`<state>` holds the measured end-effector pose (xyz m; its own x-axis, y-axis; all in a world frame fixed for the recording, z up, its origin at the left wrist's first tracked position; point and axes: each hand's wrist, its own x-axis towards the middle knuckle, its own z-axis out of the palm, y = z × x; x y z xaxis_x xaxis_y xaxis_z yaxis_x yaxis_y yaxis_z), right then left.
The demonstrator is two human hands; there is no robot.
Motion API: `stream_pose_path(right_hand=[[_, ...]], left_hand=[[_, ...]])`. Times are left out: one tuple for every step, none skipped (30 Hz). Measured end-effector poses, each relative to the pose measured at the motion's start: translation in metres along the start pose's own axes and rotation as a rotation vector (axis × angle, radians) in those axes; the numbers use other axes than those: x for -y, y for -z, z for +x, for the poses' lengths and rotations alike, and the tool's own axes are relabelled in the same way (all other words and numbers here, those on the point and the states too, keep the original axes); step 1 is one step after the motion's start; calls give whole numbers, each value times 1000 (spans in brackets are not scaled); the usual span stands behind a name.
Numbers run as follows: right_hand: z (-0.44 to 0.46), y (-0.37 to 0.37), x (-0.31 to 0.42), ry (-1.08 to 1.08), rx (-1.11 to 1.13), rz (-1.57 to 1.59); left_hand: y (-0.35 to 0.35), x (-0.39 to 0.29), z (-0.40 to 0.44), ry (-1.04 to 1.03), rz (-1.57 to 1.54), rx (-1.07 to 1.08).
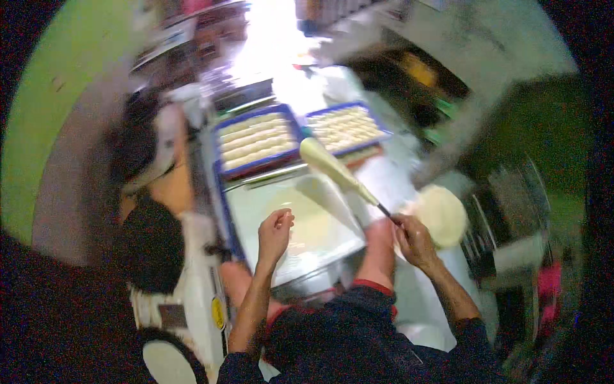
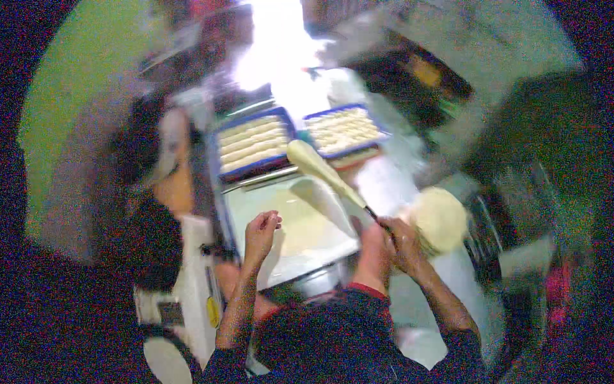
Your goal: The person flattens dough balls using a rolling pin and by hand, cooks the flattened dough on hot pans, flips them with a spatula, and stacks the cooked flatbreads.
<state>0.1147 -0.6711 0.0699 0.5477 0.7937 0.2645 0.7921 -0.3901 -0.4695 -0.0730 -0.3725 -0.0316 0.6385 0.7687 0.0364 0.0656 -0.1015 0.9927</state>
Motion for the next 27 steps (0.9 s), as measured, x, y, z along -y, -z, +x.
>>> stream_pose_path(right_hand=[[-22,24,-22,-90,-52,-16],[-46,43,-39,-177,-105,-24],[-62,63,-45,-270,-107,-74],[-79,80,-60,-321,-158,-101],[-97,91,-73,-352,-183,-103],[-114,99,-86,-372,-205,-95],[-129,113,-98,-462,-197,-22],[-143,124,-108,-544,-187,57],[-154,131,-114,-619,-177,137],[-160,142,-118,-704,-156,266],[-164,145,-115,-782,-140,390],[-170,154,-121,-852,-113,524],[-178,156,-136,-809,-74,536],[-183,156,-152,-825,-57,560],[-188,154,-170,-838,-38,588],[-192,148,-191,-850,-20,620],[-196,140,-215,-850,-22,686],[-195,135,-230,-835,16,611],[-194,132,-243,-819,55,534],[-195,127,-256,-802,94,456],[-196,115,-272,-706,40,256],[-200,109,-287,-667,-4,217],[-199,107,-293,-630,-47,178],[-200,107,-298,-595,-89,139],[-200,106,-303,-503,-123,46],[-201,103,-308,-590,-126,70],[-201,101,-312,-674,-125,91]], left_hand=[[-43,1,6,35,-12,167],[-85,2,7,91,-94,284],[-125,3,5,154,-170,379],[-168,-1,6,226,-229,479],[-205,1,6,309,-299,558],[-240,4,2,401,-367,587],[-282,8,4,473,-421,621],[-317,8,5,546,-473,644],[-341,0,6,594,-480,615],[-363,-11,9,639,-486,583],[-376,-7,15,678,-499,553],[-388,-8,18,673,-502,574],[-397,-9,22,666,-506,592],[-406,-4,28,658,-515,610],[-415,4,33,644,-500,658],[-420,13,39,252,9,782],[-423,20,46,-156,517,854],[-427,26,50,-581,1018,874],[-427,34,44,-594,847,797],[-426,33,34,-361,621,728],[-425,29,23,-133,393,647],[-422,24,17,92,165,554],[-422,26,17,24,184,540],[-422,29,13,46,216,511],[-420,33,8,68,250,484],[-419,35,5,90,287,454],[-419,35,6,202,199,466]])
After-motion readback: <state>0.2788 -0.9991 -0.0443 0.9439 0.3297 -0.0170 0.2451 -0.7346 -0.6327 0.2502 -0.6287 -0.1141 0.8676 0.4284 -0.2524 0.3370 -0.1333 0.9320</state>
